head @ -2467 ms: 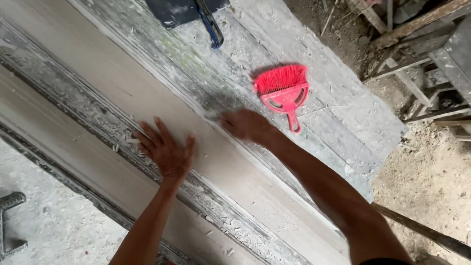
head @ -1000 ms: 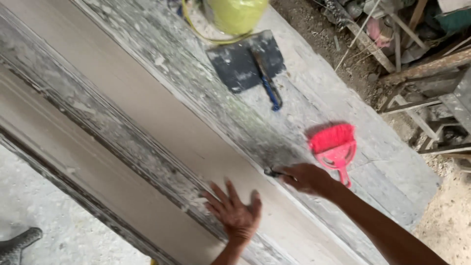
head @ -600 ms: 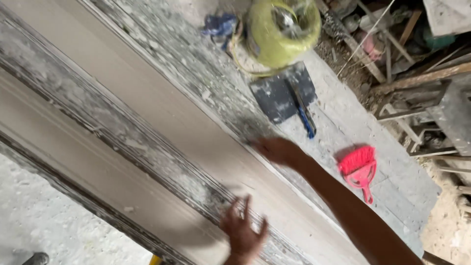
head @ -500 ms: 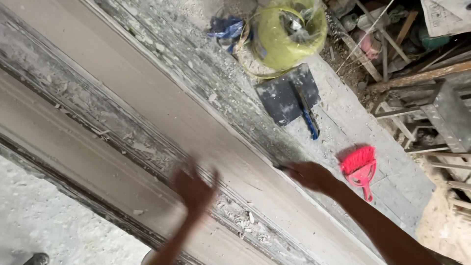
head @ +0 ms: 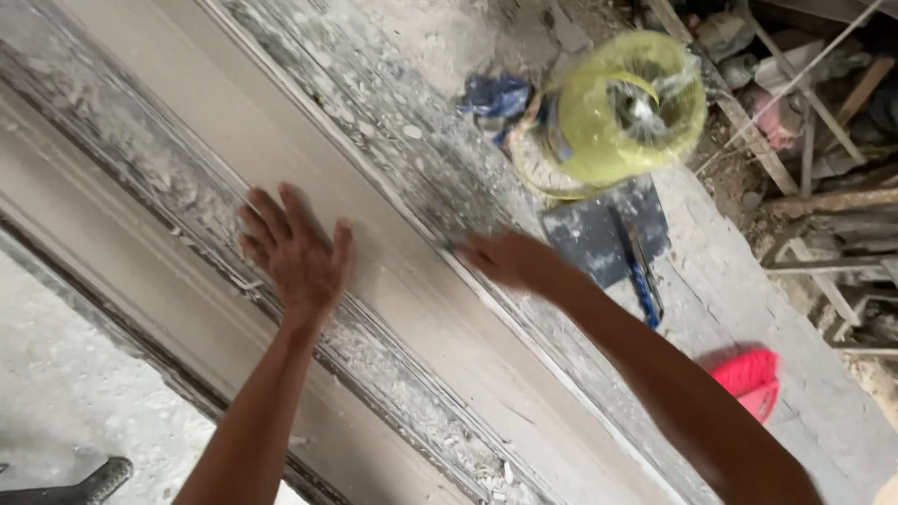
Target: Using a small blade and scraper to clean up and define details on a plaster or cement molding strip.
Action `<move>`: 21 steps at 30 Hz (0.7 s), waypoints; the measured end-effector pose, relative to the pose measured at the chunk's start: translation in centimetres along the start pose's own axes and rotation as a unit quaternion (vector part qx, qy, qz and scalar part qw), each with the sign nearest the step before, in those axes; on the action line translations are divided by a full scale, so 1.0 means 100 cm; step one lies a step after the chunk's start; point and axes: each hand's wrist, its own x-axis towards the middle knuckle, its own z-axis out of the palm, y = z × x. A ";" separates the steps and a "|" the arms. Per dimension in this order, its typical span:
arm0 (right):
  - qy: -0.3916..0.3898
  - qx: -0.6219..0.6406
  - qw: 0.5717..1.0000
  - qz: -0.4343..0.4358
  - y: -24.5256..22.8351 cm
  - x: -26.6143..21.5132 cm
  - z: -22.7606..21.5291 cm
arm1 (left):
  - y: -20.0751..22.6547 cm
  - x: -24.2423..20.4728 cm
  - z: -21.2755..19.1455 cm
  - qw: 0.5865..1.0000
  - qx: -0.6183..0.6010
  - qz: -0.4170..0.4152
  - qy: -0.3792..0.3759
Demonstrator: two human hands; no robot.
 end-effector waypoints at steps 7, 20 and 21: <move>-0.031 0.002 0.999 0.016 0.020 0.011 0.007 | -0.002 -0.003 0.001 0.999 0.004 0.028 0.023; -0.073 0.007 0.996 0.059 -0.024 0.079 -0.043 | 0.002 0.004 -0.014 1.000 -0.005 0.023 -0.015; -0.076 0.007 0.995 0.059 -0.024 0.113 -0.044 | 0.000 0.007 -0.011 1.000 -0.006 0.021 -0.017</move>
